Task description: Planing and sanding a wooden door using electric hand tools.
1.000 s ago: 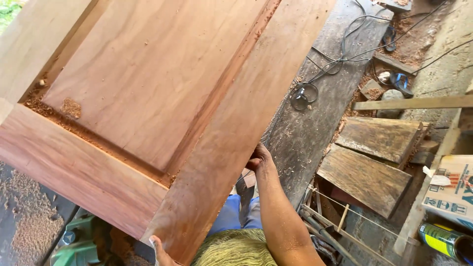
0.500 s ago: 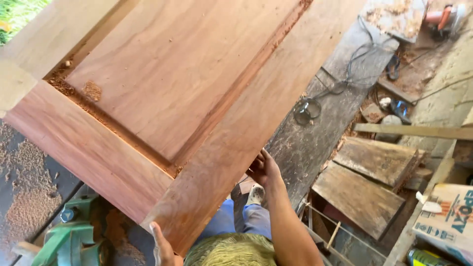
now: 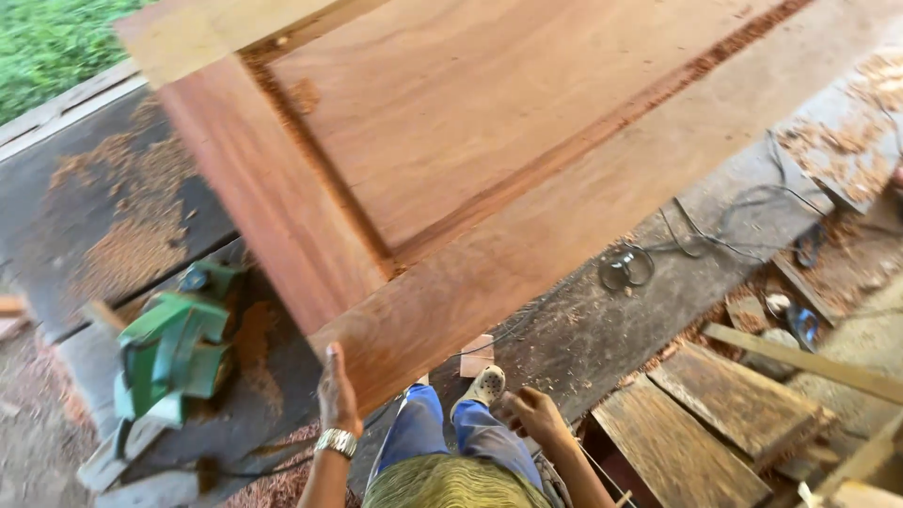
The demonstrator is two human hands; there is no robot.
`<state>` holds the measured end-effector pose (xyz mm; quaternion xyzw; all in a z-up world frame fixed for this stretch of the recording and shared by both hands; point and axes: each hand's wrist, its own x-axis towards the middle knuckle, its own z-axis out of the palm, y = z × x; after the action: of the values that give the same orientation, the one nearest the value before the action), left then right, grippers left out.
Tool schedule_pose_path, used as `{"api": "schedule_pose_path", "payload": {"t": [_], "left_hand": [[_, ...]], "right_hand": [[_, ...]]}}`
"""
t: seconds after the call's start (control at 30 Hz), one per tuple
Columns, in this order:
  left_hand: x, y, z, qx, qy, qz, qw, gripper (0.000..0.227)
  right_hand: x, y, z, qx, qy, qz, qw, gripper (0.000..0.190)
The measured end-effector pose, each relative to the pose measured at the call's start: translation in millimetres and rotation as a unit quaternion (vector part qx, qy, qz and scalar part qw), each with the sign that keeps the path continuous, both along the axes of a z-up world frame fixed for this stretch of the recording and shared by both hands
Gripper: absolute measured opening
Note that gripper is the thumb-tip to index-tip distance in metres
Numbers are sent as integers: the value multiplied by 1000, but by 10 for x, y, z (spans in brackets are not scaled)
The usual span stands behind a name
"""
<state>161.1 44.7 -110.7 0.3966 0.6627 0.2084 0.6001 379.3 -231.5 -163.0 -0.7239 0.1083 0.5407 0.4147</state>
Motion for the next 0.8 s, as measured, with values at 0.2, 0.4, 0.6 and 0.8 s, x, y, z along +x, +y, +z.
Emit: {"api": "schedule_pose_path", "payload": {"t": [0.2, 0.4, 0.6, 0.8], "left_hand": [[-349, -85, -276, 24, -83, -43, 995, 86], [-1457, -438, -144, -43, -55, -208, 976, 47], [-2626, -384, -127, -82, -75, -284, 952, 29], [-3477, 101, 262, -107, -68, -89, 988, 33]], "right_hand": [[-502, 649, 990, 129, -81, 375, 914, 38], [-1476, 2149, 2236, 366, -54, 323, 871, 20], [-2718, 3768, 1658, 301, -135, 292, 898, 43], [-3249, 4692, 1474, 232, 62, 11, 971, 45]]}}
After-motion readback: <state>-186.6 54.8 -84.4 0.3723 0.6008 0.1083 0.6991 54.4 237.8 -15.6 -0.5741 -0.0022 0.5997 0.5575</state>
